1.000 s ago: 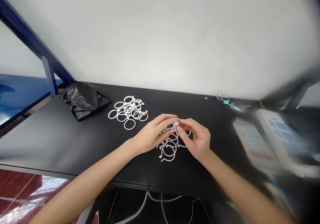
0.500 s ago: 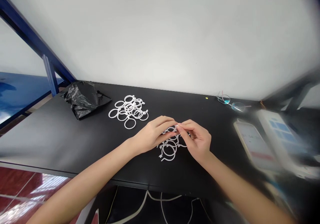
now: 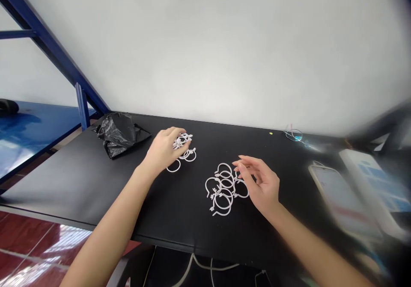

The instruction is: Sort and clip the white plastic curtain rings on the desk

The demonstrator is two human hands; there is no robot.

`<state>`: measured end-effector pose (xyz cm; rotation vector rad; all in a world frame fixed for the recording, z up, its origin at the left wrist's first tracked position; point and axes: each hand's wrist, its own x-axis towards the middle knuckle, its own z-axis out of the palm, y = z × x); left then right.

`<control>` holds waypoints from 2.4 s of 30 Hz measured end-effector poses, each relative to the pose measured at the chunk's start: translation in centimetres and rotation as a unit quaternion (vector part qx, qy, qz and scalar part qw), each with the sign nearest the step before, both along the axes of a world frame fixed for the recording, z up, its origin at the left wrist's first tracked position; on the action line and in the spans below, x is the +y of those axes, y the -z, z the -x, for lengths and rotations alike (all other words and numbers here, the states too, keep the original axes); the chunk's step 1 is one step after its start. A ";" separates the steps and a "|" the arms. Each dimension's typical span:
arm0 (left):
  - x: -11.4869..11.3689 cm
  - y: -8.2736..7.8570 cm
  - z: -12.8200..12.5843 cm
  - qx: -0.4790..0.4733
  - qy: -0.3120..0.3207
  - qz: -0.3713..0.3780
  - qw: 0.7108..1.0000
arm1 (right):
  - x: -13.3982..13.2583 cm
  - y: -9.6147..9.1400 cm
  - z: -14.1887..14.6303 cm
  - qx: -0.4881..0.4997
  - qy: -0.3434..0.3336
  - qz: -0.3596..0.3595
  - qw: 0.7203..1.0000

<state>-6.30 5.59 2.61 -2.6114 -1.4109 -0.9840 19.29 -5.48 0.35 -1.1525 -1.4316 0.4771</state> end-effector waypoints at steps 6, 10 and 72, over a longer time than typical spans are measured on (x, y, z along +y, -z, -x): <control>1.3 0.2 2.3 0.092 -0.105 0.027 0.990 | -0.1 0.1 0.0 -0.030 -0.003 -0.020 0.999; 1.4 0.6 2.3 0.119 -0.134 0.080 0.980 | 0.0 0.1 0.0 -0.043 -0.002 -0.039 0.998; -6.1 2.4 -7.4 -0.043 0.276 0.047 0.959 | 0.9 -0.9 2.0 0.132 -0.134 0.218 0.958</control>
